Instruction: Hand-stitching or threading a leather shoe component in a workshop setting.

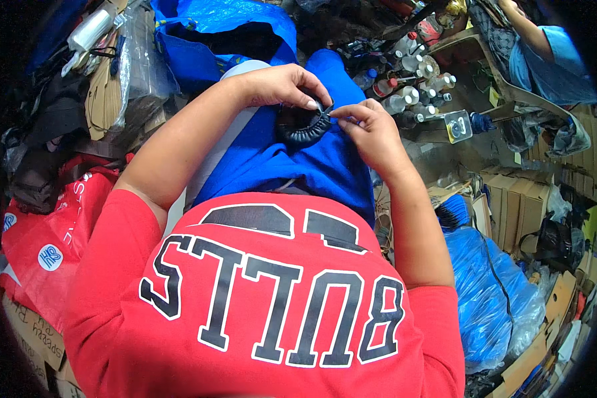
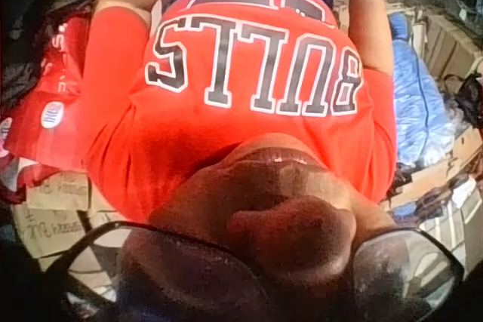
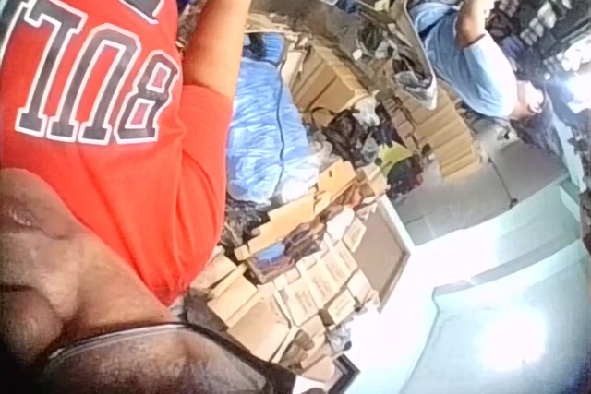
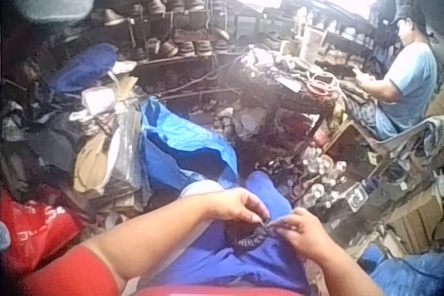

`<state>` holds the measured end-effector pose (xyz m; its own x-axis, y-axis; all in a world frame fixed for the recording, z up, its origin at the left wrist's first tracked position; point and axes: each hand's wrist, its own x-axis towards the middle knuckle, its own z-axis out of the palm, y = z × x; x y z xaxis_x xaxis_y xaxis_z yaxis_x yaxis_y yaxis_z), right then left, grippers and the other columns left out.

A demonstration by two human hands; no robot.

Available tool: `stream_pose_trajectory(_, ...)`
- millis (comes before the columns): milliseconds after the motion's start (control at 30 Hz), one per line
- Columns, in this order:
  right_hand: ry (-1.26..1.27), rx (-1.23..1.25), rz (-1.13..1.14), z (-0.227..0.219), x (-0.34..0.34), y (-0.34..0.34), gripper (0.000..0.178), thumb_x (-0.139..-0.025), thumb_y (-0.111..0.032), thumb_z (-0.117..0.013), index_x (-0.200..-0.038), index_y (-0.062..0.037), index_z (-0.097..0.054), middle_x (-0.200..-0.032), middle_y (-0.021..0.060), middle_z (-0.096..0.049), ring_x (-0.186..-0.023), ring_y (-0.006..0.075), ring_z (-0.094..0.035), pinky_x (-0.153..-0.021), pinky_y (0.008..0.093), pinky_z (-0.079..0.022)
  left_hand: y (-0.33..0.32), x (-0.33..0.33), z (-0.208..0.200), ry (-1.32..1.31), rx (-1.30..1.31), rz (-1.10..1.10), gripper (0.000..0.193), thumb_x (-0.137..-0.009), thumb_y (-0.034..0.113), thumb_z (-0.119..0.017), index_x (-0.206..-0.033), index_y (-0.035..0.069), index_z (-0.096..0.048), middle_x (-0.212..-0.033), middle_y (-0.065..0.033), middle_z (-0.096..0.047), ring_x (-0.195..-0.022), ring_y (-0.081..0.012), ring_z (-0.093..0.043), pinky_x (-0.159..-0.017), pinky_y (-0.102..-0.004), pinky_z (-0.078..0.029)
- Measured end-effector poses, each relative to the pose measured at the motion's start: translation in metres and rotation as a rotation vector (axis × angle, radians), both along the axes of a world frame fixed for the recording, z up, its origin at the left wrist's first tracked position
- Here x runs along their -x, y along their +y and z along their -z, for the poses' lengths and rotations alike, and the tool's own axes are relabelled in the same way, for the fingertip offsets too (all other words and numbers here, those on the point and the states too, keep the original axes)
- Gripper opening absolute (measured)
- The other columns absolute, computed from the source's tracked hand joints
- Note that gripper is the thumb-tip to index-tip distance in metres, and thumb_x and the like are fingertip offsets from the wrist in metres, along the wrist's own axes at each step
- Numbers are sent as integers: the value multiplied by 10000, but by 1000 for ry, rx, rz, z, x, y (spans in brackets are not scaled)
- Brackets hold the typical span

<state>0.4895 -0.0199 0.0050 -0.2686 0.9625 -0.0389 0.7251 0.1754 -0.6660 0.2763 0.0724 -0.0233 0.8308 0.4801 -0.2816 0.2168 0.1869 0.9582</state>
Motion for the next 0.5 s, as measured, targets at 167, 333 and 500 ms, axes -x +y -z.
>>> stream_pose_trajectory(167,547,506,70,19,-17,13,142,-844,-94,-621,-965,-51,-681,-915,7,-540,-923,101,-515,-841,237,-385,6,-6,5,49,-150,49,253,-789,119,-681,-1035,58,-672,-902,7,-656,-800,-68,-558,-691,-218,-441)
stream_pose_trajectory(333,658,586,70,25,-16,16,147,-842,-98,-631,-966,-36,-678,-966,14,-575,-921,103,-528,-856,222,-389,10,-7,1,76,-143,65,254,-779,116,-688,-1026,57,-673,-888,2,-665,-771,-73,-571,-662,-226,-446)
stream_pose_trajectory(500,473,198,95,34,3,0,147,-812,-78,-658,-954,-50,-683,-843,10,-571,-774,76,-524,-700,229,-424,19,-11,-7,182,-166,155,226,-772,129,-683,-988,62,-682,-856,-7,-667,-752,-95,-583,-656,-248,-456)
